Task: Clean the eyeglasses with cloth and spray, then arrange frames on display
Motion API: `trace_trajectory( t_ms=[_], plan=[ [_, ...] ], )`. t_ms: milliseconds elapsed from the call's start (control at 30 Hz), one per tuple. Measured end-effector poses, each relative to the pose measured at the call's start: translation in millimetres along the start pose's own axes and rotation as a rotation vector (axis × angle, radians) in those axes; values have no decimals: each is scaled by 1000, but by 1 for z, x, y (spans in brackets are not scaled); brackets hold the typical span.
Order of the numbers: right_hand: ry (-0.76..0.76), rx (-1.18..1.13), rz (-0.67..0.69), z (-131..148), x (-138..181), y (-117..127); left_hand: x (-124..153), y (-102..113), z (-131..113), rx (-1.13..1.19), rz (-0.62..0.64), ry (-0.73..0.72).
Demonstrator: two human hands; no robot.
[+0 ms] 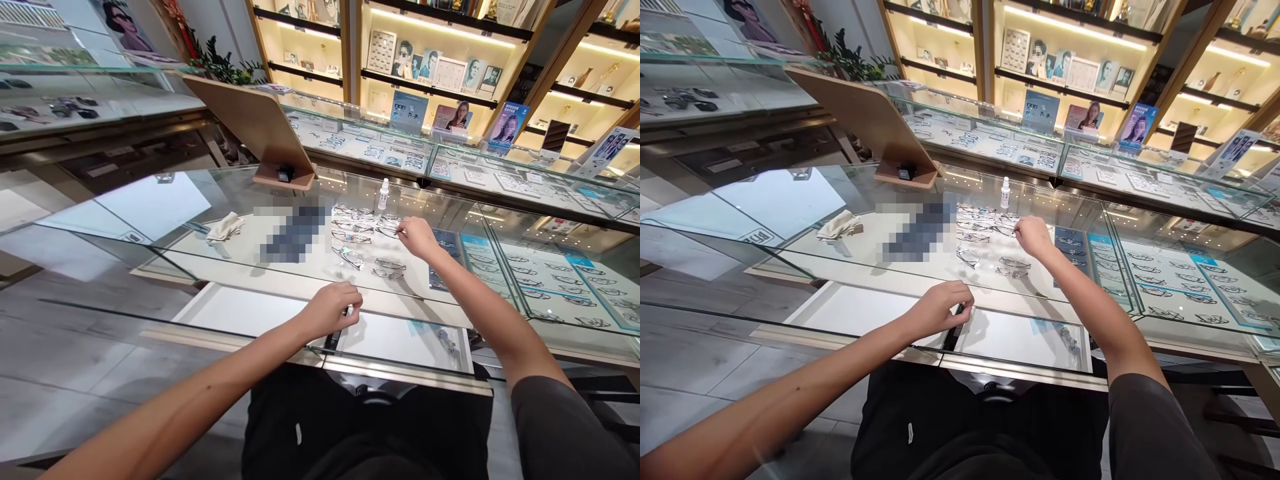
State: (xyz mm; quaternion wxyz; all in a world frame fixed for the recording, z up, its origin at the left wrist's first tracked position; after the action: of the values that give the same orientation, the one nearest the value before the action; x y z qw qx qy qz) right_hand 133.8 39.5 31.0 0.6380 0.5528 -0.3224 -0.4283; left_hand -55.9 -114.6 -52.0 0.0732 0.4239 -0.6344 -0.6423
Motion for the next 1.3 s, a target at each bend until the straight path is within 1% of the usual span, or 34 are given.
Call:
trace_trajectory(
  t_ms=[67,100,133,167,233,267,333,400,467,533,567,633,733,800,867,1000,1133,1200,1300],
  plan=[
    [70,-170,-33,13,27,14,1,2,2,-3,-9,29],
    [109,-271,-27,21,45,22,2,4,3,1,-17,47],
    [137,-356,23,28,64,27,3,5,4,6,-25,68],
    [158,-427,102,36,84,30,4,6,5,8,-34,94],
    [168,-505,293,49,125,30,5,9,7,-1,-55,147],
    [157,-500,371,54,143,27,5,11,8,-10,-70,170],
    [104,-454,473,56,170,13,5,14,9,-29,-100,197],
    [37,-382,522,53,186,-11,5,17,8,-41,-120,206],
    [-19,-310,543,46,191,-43,4,19,7,-56,-131,207],
    [-37,-261,517,39,187,-74,4,22,7,-72,-142,210],
    [-25,-251,476,35,182,-88,4,24,7,-80,-144,217],
    [18,-269,362,29,170,-110,5,26,8,-90,-146,240],
    [73,-296,184,16,146,-133,6,28,11,-86,-145,273],
    [119,-270,96,10,128,-144,6,28,12,-73,-136,285],
    [150,-234,54,6,106,-154,7,26,12,-61,-126,287],
    [127,-199,11,6,63,-172,8,24,12,-37,-99,300],
    [97,-171,-23,6,35,-185,11,22,13,39,-28,321],
    [77,-156,-33,-1,24,-189,12,22,11,73,-17,325],
    [41,-131,-46,-23,6,-188,13,25,5,77,-48,300]
  ],
)
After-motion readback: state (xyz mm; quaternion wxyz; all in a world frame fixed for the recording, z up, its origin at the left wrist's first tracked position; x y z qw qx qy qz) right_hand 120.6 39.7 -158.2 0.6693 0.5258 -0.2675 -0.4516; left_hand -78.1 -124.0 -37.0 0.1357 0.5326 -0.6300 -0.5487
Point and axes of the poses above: each hand's wrist, its own x-axis away from the middle knuckle, its own y-axis out of the back of the hand, z = x × y, the point moved 6 cm from there along -x, towards the middle knuckle, and after that the axes turned 10 degrees about -x, right-handed, at the moved point
